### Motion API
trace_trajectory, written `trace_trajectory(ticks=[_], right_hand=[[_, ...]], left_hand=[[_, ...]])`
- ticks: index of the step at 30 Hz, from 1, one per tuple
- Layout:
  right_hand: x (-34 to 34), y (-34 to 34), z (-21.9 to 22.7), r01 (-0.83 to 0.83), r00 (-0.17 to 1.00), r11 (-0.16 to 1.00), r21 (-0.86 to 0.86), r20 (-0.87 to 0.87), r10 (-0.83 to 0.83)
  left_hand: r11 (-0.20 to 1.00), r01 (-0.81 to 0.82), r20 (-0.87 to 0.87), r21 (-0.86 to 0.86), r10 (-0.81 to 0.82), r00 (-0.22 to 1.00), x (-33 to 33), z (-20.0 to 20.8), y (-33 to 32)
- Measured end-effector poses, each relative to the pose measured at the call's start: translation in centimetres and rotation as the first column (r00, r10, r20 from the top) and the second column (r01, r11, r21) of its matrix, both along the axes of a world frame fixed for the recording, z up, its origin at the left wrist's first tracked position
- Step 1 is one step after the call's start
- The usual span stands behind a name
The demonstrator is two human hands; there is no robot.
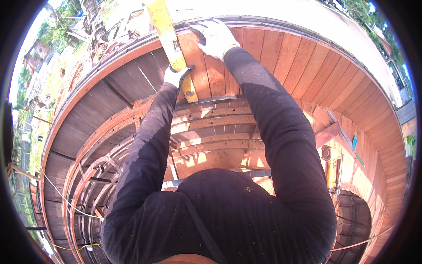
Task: The person installs wooden planks on a curved roof structure. They repeatedly place a plank, check its alignment with a spirit level, and secure it using a nail gun. The process is repeated for multiple planks along the curved edge.
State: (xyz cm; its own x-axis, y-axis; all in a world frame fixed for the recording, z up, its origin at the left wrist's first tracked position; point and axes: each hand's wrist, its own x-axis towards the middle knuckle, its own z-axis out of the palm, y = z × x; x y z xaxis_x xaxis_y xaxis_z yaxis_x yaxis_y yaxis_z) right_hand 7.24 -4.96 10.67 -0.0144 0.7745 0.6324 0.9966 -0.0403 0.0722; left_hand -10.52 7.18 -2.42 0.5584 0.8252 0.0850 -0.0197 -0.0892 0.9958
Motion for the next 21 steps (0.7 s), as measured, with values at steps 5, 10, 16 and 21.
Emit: trace_trajectory(ticks=[5,10,16,21], right_hand=[[-0.1,-0.5,0.7,-0.023,1.000,1.000,-0.004,-0.019,0.023],[-0.4,-0.5,0.7,-0.005,0.999,1.000,0.013,-0.047,0.006],[-0.6,-0.5,1.1,-0.040,0.995,0.999,-0.016,-0.094,0.038],[-0.8,-0.7,0.9,-0.044,0.996,0.996,0.076,-0.075,0.049]], left_hand=[[1.000,0.017,0.031,0.010,-0.017,0.999,0.4,0.0,-0.3],[1.000,-0.002,-0.014,0.023,0.003,1.000,0.4,0.2,-0.2],[1.000,0.014,0.041,-0.022,-0.014,0.999,0.3,-0.3,0.0],[0.999,0.040,0.083,-0.034,-0.037,0.996,0.3,-0.1,-0.1]])
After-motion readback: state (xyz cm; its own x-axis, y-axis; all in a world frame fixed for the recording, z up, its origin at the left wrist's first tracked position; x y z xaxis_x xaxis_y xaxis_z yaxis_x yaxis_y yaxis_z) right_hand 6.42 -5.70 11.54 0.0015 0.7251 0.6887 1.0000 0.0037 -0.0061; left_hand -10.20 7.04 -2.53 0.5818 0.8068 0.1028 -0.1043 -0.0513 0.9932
